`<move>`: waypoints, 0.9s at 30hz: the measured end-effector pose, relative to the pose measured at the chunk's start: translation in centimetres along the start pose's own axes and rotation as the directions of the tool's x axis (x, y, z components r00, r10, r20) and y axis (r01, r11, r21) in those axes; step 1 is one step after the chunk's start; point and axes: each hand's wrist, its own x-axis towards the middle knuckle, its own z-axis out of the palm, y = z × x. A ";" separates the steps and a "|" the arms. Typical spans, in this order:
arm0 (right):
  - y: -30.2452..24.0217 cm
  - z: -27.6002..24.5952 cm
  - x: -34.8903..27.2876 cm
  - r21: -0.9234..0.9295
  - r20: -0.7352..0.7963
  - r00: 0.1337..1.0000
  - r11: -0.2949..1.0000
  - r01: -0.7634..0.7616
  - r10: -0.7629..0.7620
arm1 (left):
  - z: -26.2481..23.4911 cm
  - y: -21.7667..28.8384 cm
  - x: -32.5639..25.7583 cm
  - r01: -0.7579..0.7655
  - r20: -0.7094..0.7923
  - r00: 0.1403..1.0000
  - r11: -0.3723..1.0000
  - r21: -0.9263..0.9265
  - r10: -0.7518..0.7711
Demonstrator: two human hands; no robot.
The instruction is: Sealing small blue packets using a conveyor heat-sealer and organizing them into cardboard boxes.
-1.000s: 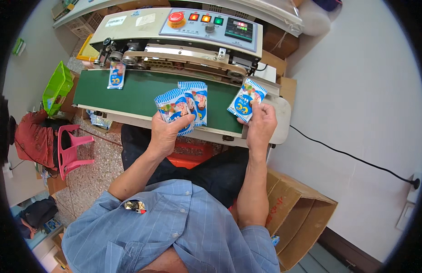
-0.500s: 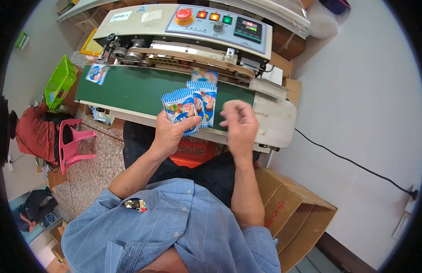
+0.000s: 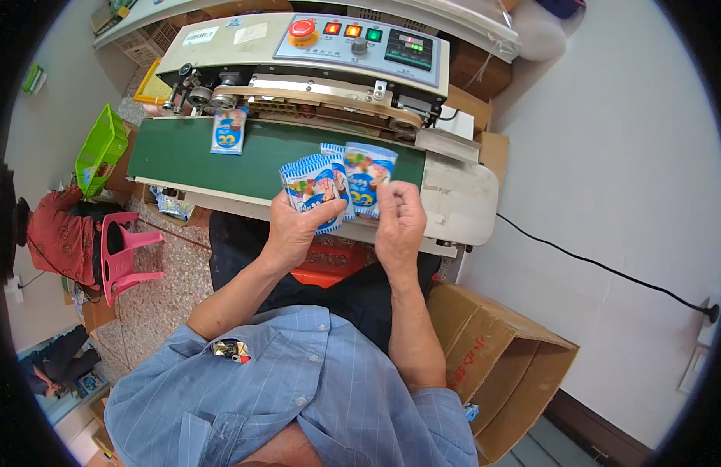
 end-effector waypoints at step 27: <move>-1.9 -1.4 1.3 -0.099 0.038 0.982 0.979 -0.179 0.183 | 1.0 0.6 0.5 0.090 0.129 0.988 0.996 -0.017 -0.087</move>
